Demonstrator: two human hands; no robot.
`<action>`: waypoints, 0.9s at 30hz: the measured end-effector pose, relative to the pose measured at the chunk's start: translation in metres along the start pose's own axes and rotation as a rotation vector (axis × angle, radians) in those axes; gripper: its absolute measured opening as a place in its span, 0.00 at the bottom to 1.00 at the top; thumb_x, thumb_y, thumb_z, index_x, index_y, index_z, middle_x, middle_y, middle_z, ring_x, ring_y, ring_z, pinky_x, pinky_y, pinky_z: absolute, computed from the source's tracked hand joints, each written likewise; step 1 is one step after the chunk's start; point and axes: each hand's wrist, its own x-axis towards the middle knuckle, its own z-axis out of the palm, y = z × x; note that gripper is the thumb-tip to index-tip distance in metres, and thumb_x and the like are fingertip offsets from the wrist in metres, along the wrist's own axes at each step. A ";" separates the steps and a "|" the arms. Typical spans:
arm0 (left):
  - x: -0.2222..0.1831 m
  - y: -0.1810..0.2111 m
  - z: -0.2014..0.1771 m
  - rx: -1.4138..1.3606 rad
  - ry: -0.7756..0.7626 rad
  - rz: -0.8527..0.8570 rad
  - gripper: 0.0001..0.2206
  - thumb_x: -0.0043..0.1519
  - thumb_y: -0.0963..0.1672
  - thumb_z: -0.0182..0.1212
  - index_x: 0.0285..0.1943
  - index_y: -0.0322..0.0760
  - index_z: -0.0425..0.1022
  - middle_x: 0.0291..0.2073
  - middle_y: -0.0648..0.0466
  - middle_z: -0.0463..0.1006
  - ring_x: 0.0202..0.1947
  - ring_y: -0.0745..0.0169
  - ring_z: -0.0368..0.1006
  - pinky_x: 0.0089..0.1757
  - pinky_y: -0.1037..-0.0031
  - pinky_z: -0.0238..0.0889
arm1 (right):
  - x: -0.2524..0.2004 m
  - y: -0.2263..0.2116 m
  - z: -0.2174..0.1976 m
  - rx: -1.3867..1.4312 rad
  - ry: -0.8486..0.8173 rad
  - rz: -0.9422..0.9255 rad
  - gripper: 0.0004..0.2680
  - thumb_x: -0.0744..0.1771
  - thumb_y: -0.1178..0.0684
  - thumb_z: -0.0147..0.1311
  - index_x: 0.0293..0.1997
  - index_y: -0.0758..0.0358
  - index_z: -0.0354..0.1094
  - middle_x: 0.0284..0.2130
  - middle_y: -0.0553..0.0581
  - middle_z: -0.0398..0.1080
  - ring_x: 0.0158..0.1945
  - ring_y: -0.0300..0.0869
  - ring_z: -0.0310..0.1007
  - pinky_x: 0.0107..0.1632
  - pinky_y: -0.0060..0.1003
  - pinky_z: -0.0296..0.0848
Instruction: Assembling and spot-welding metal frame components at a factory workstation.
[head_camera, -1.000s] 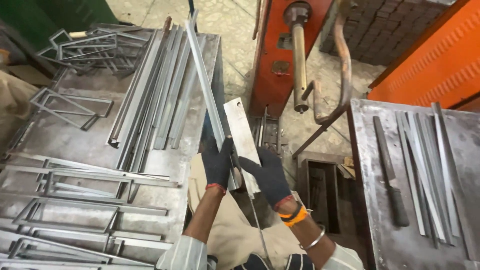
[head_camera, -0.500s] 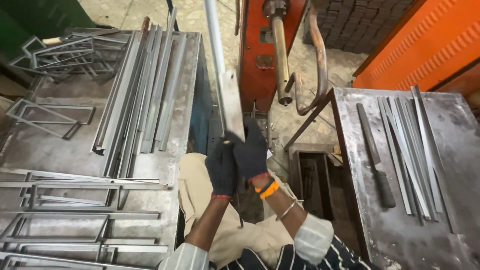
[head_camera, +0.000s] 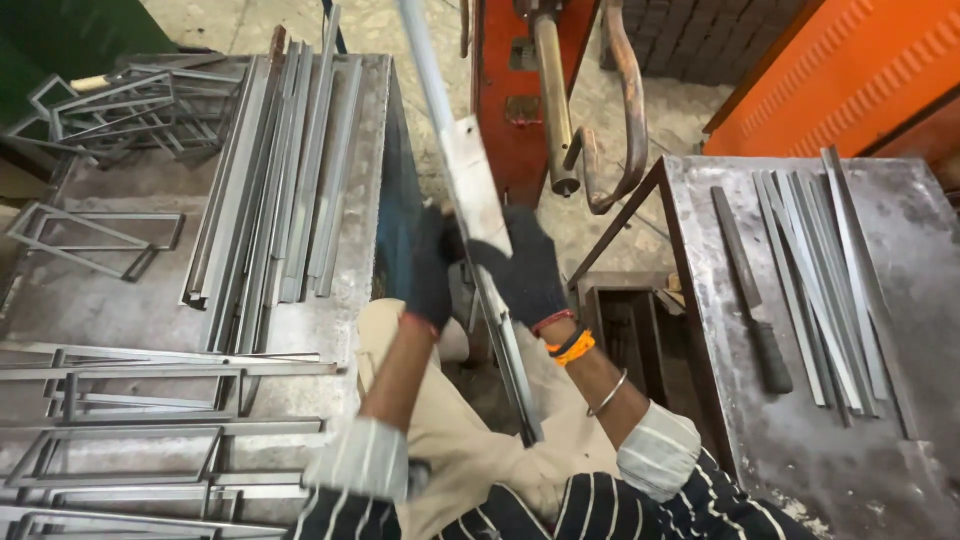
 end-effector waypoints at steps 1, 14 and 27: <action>0.003 0.008 0.006 0.000 0.004 0.000 0.20 0.70 0.51 0.50 0.58 0.33 0.77 0.45 0.54 0.81 0.45 0.65 0.75 0.48 0.71 0.68 | -0.006 0.007 0.006 0.001 -0.004 0.001 0.13 0.64 0.54 0.65 0.50 0.67 0.70 0.40 0.60 0.76 0.45 0.45 0.77 0.48 0.40 0.74; 0.041 0.006 -0.042 0.103 0.377 -0.096 0.21 0.65 0.56 0.53 0.49 0.38 0.79 0.33 0.57 0.76 0.34 0.65 0.69 0.39 0.69 0.66 | -0.057 0.054 0.035 1.046 -0.558 0.911 0.17 0.69 0.41 0.44 0.55 0.63 0.67 0.35 0.57 0.74 0.31 0.44 0.75 0.34 0.40 0.75; -0.052 0.107 -0.354 2.099 0.231 0.589 0.15 0.54 0.39 0.59 0.52 0.37 0.78 0.32 0.46 0.79 0.35 0.42 0.76 0.37 0.53 0.67 | -0.079 0.065 0.041 0.960 -0.734 1.029 0.24 0.71 0.36 0.29 0.52 0.71 0.67 0.12 0.49 0.54 0.14 0.35 0.50 0.19 0.29 0.50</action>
